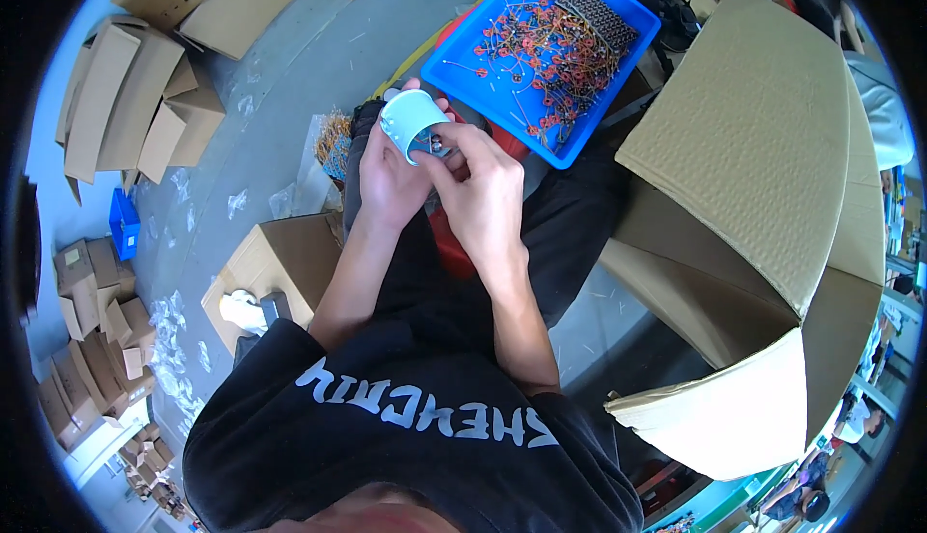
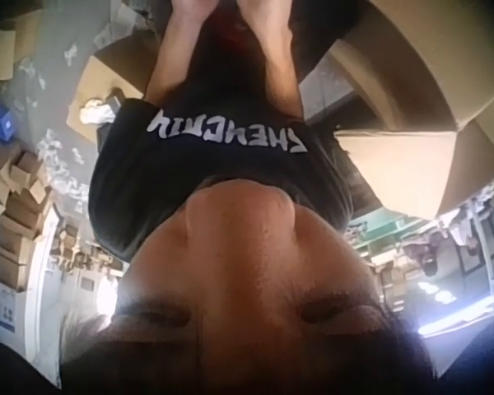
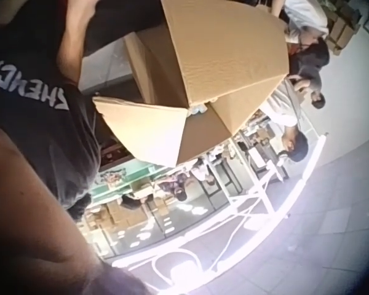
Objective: The person picks up wire components from a tray, inserts them into plastic cups by hand, and places the assembled cups into a cardboard box.
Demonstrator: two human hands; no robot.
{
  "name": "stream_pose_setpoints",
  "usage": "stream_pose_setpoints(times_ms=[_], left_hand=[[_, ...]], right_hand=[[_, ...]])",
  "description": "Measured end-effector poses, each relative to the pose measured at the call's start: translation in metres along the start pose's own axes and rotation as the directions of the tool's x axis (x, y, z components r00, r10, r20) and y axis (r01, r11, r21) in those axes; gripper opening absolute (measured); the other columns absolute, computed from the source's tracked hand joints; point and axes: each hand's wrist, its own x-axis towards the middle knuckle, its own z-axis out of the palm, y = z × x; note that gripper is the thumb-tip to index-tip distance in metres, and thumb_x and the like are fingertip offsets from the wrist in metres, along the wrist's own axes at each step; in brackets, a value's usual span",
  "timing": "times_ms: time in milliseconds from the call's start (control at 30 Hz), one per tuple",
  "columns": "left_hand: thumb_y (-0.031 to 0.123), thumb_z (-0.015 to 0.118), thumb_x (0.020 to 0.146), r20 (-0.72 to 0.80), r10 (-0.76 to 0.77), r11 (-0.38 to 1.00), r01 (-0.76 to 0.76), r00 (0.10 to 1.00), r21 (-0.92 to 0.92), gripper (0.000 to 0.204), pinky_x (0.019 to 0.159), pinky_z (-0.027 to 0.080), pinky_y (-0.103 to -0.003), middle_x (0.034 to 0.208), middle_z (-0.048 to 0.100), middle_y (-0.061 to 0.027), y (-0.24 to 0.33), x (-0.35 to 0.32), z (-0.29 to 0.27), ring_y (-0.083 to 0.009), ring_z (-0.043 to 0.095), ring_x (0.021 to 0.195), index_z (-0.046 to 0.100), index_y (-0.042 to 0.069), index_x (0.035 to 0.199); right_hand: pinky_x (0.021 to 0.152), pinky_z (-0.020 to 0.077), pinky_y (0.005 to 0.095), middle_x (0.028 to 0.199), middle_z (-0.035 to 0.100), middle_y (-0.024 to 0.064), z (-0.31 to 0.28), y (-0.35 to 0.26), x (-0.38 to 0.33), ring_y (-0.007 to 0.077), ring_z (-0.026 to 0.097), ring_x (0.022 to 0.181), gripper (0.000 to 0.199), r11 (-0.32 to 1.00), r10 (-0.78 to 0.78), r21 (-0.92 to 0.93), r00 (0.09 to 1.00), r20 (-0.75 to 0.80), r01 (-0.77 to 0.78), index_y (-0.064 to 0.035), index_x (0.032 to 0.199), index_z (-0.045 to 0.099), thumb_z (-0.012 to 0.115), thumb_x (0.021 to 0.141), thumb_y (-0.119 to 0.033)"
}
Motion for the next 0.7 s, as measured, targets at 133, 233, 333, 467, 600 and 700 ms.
stream_pose_setpoints(times_ms=[133,233,333,467,600,700], left_hand=[[0.043,0.024,0.102,-0.078,0.008,0.985,0.005,0.997,0.172,0.053,0.102,0.039,-0.042,0.130,0.051,-0.0138,-0.002,0.005,-0.006,-0.0244,0.051,0.118,0.036,0.009,0.140],[0.041,0.024,0.102,-0.126,-0.006,0.978,0.032,0.992,0.204,0.052,0.099,0.042,-0.042,0.127,0.053,-0.0152,-0.002,0.004,-0.013,-0.0243,0.053,0.114,0.036,0.007,0.139],[0.040,0.024,0.103,-0.185,-0.047,0.979,0.082,0.982,0.186,0.051,0.094,0.047,-0.039,0.123,0.057,-0.0133,0.002,0.003,-0.019,-0.0228,0.057,0.109,0.039,0.005,0.137],[0.043,0.026,0.102,-0.103,-0.113,0.966,0.134,0.988,0.219,0.053,0.084,0.051,-0.033,0.111,0.062,-0.0096,0.015,0.002,-0.026,-0.0195,0.062,0.099,0.043,0.005,0.134],[0.044,0.029,0.101,-0.034,-0.145,0.962,0.149,0.989,0.230,0.053,0.076,0.052,-0.028,0.101,0.064,-0.0061,0.024,-0.001,-0.029,-0.0165,0.064,0.091,0.050,0.004,0.128],[0.044,0.030,0.101,0.029,-0.222,0.963,0.215,0.975,0.163,0.052,0.077,0.051,-0.028,0.097,0.063,-0.0059,0.026,-0.007,-0.028,-0.0162,0.063,0.090,0.054,0.004,0.123]], right_hand=[[0.055,0.0477,0.0220,0.074,0.065,0.0094,-0.004,0.002,-0.002,0.0087,0.058,0.056,0.030,0.999,-0.049,-0.017,0.999,0.025,0.049,0.0037,0.096,0.066,0.077,0.068,0.003],[0.055,0.0476,0.0218,0.075,0.066,0.0098,-0.006,0.005,-0.004,0.0091,0.059,0.057,0.030,0.999,-0.046,0.024,0.997,0.064,0.045,0.0031,0.097,0.067,0.076,0.069,0.003],[0.055,0.0477,0.0217,0.076,0.066,0.0088,-0.006,0.004,-0.006,0.0091,0.061,0.060,0.027,0.991,0.096,0.079,0.988,0.119,-0.106,0.0030,0.098,0.067,0.074,0.072,0.004],[0.056,0.0483,0.0219,0.078,0.067,0.0083,-0.008,0.004,-0.009,0.0097,0.063,0.061,0.022,0.979,0.125,0.143,0.980,0.152,-0.147,0.0030,0.097,0.067,0.071,0.075,0.004],[0.057,0.0493,0.0221,0.082,0.068,0.0090,-0.012,0.006,-0.015,0.0102,0.063,0.061,0.023,0.990,0.082,0.099,0.982,0.171,-0.100,0.0028,0.100,0.066,0.068,0.077,0.005],[0.057,0.0494,0.0225,0.084,0.069,0.0100,-0.006,-0.004,-0.018,0.0105,0.064,0.062,0.024,0.986,0.093,0.118,0.976,0.196,-0.117,0.0025,0.102,0.064,0.067,0.078,0.006]])
